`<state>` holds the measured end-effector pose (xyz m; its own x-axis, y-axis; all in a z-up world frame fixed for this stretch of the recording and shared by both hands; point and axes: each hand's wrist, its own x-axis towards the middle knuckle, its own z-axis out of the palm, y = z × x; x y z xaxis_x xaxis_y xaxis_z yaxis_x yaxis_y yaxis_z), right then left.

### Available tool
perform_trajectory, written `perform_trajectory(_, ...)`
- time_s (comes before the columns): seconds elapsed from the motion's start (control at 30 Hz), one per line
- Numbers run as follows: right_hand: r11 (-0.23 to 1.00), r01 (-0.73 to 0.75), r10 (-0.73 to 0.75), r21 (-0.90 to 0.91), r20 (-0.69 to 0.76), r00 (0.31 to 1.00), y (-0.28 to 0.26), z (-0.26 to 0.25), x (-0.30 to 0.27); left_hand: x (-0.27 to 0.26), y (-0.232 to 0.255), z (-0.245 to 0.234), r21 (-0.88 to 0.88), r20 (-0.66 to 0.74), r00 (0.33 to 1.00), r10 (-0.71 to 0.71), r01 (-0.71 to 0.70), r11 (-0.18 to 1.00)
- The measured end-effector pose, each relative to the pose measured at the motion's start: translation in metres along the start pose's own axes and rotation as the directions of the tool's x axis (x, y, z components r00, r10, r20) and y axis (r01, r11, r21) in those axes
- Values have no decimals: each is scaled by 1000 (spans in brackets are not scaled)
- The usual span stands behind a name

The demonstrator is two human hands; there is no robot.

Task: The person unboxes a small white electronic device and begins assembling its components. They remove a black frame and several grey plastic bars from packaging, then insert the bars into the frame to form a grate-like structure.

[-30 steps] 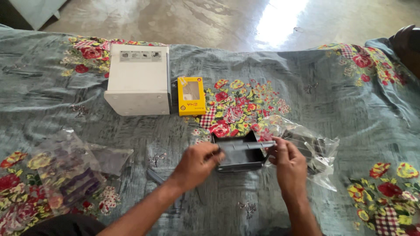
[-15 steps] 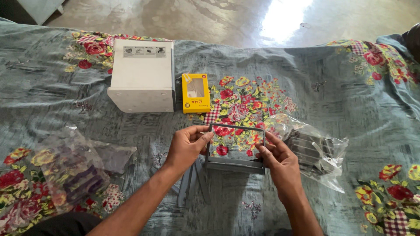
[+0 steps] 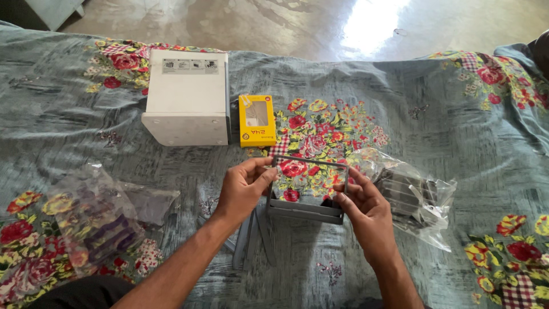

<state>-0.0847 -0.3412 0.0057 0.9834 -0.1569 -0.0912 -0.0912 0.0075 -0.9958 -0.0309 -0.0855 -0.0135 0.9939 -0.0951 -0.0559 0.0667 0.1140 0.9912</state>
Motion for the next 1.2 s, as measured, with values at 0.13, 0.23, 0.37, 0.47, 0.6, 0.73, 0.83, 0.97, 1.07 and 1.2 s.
perform_trajectory(0.13,988,153,-153,-1,26,988,9,2,3,2,-2,2,143,-23,997,73,-69,987)
perform_trajectory(0.23,992,124,-124,-3,-12,992,13,2,5,-4,1,1,379,129,986,109,-150,913)
perform_trajectory(0.37,997,72,-72,13,-43,996,12,2,6,-6,8,0,444,190,981,28,-111,889)
perform_trajectory(0.47,1000,26,-26,1,-70,997,9,4,4,-5,6,1,429,175,984,39,-112,896)
perform_trajectory(0.6,991,38,-45,-126,-57,997,3,8,2,-8,-2,7,465,106,992,65,-107,879)
perform_trajectory(0.73,996,85,-84,-24,25,996,3,14,-2,-12,-6,10,539,104,993,63,-109,835)
perform_trajectory(0.83,1000,25,-25,-16,-5,1000,7,15,-2,-9,-3,8,464,117,990,78,-124,877)
perform_trajectory(0.97,997,25,-29,-69,-57,998,11,13,0,-2,5,0,254,184,983,21,-68,965)
perform_trajectory(1.07,999,38,-39,-15,-83,996,13,11,3,0,7,-3,156,246,966,75,-116,981)
perform_trajectory(1.2,996,80,-85,-48,-106,991,13,10,5,-1,8,-6,69,184,982,47,-61,996)
